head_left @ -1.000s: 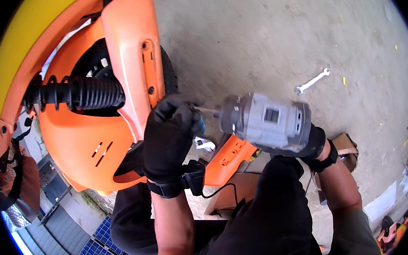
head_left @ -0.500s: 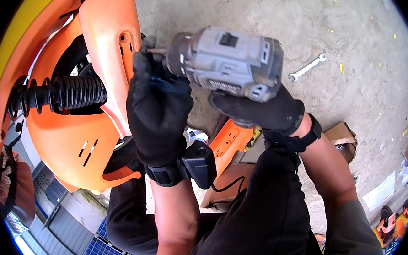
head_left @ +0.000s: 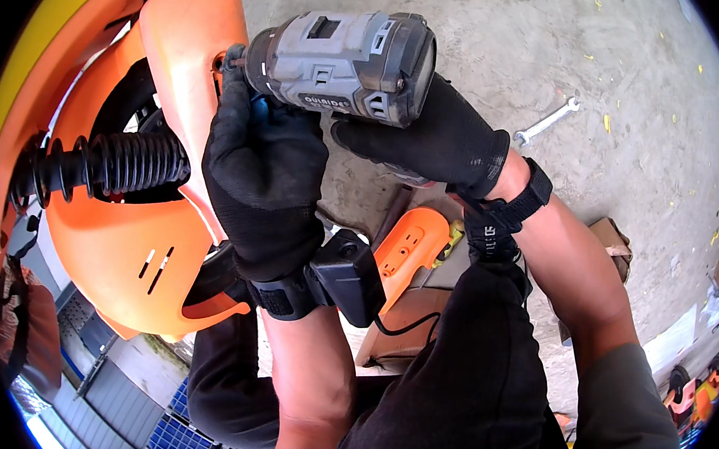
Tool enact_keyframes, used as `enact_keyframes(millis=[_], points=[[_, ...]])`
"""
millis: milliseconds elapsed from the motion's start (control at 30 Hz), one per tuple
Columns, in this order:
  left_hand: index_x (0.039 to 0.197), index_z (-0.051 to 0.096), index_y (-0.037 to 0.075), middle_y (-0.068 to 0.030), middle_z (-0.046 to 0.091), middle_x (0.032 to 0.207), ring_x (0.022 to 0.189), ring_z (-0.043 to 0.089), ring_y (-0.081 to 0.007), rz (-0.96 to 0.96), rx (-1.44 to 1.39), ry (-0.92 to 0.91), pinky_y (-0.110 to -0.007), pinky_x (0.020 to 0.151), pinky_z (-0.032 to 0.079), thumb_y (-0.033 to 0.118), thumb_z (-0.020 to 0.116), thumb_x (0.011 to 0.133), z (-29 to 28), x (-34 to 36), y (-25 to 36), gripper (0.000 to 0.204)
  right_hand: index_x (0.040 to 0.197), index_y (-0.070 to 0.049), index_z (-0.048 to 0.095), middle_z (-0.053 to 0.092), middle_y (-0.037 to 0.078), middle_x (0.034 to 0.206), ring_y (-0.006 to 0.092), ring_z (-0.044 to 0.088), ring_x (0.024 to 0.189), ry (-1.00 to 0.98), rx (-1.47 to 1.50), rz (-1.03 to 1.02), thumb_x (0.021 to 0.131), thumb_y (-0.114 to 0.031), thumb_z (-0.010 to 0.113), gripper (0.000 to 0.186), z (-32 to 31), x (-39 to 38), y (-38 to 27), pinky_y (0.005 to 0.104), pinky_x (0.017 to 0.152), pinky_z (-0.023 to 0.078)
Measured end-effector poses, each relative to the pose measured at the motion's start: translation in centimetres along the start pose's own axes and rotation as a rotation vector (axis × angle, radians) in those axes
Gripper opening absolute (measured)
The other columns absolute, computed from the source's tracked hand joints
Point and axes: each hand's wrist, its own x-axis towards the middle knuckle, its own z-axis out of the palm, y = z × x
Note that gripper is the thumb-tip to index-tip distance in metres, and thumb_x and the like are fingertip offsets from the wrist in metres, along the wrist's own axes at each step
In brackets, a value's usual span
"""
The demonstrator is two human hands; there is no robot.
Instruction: The person aligns an orange fairing panel onto the front of a motorcycle and secures it by hand before using a power drill to drive in screws.
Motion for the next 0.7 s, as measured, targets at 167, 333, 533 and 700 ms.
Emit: enact_keyframes(millis=[167,333,533,700], points=[[0.132,0.046,-0.011,-0.0178,0.056,0.127,0.112,0.057,-0.0202,-0.126,-0.325,0.018,-0.031,0.097,0.048,-0.003,0.042,0.097,-0.7,0.0,0.2,0.036,0.109,-0.005,0.064,0.069,0.016,0.101,0.0311,0.065,0.096,0.017,-0.104,-0.052,0.081,-0.026,0.071,0.036,0.3,0.2,-0.3,0.0373,0.087,0.051],[0.129,0.05,-0.008,-0.0171,0.058,0.126,0.112,0.058,-0.0212,-0.157,-0.338,0.008,-0.031,0.094,0.049,-0.005,0.043,0.095,-0.9,0.2,1.0,0.035,0.102,-0.005,0.066,0.07,0.014,0.094,0.0309,0.066,0.091,0.052,-0.292,-0.135,0.08,-0.026,0.071,0.031,0.2,0.4,-0.3,0.037,0.083,0.052],[0.113,0.063,-0.004,-0.0142,0.071,0.102,0.092,0.068,-0.0195,0.146,0.315,0.04,-0.03,0.08,0.052,0.007,0.067,0.085,-1.0,0.3,0.6,0.03,0.098,-0.005,0.067,0.069,0.015,0.091,0.031,0.066,0.088,0.05,-0.332,-0.168,0.08,-0.026,0.07,0.028,0.4,0.8,-0.3,0.0375,0.081,0.052],[0.112,0.063,-0.002,-0.0147,0.071,0.101,0.091,0.069,-0.0216,0.17,0.33,0.052,-0.031,0.08,0.053,0.011,0.072,0.081,-1.0,0.1,0.7,0.035,0.099,-0.005,0.066,0.068,0.017,0.092,0.0325,0.065,0.089,0.041,-0.442,-0.229,0.081,-0.026,0.068,0.028,0.1,1.0,-0.4,0.0384,0.081,0.052]])
